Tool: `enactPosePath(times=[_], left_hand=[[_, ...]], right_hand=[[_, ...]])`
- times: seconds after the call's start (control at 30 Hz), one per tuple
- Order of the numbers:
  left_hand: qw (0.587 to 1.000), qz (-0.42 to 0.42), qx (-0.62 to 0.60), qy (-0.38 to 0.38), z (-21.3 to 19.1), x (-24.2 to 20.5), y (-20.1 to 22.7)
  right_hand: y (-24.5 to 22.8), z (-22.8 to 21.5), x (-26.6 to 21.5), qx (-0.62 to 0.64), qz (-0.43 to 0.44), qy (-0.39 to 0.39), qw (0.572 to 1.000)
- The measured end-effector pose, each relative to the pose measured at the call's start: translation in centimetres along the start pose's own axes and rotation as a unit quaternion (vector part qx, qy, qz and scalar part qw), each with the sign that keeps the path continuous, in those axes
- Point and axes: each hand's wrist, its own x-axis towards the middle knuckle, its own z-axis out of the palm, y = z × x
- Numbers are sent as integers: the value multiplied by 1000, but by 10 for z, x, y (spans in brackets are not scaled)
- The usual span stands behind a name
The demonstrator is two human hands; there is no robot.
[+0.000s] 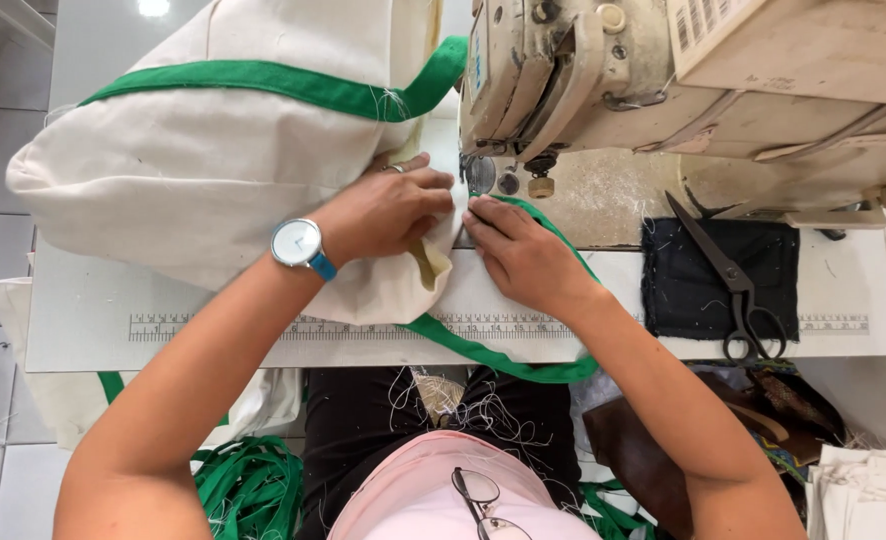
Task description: Sewing the edges and straps of canvas bags using an industrial sewing machine and trimming threads with scissors.
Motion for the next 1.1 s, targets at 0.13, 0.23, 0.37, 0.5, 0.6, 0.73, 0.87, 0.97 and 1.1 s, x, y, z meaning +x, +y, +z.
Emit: enactPosePath(times=[0.13, 0.23, 0.37, 0.5, 0.6, 0.73, 0.87, 0.97, 1.1], left_hand=[[999, 8, -34, 10, -19, 12, -14], [1000, -16, -17, -11, -23, 18, -22], [994, -11, 104, -17, -54, 14, -23], [942, -232, 227, -88, -185, -9, 26], [888, -197, 392, -137, -228, -37, 63], [872, -175, 99, -447, -236, -44, 174], [942, -66, -223, -241, -169, -64, 187], [939, -27, -266, -217, -146, -60, 190], [978, 59, 125, -154, -131, -51, 196]], right_hand=[[17, 2, 7, 11, 1, -2, 1000], [27, -3, 9, 55, 15, -16, 998], [30, -10, 15, 108, 61, -73, 990], [20, -23, 21, 140, 73, -139, 978], [16, -30, 24, 163, 123, -179, 962], [-13, -56, 33, 229, 177, -238, 927], [-46, -34, -11, 88, 1, -87, 992], [-51, -4, -52, -59, 11, 16, 998], [-56, 5, -71, -127, -2, 30, 991]])
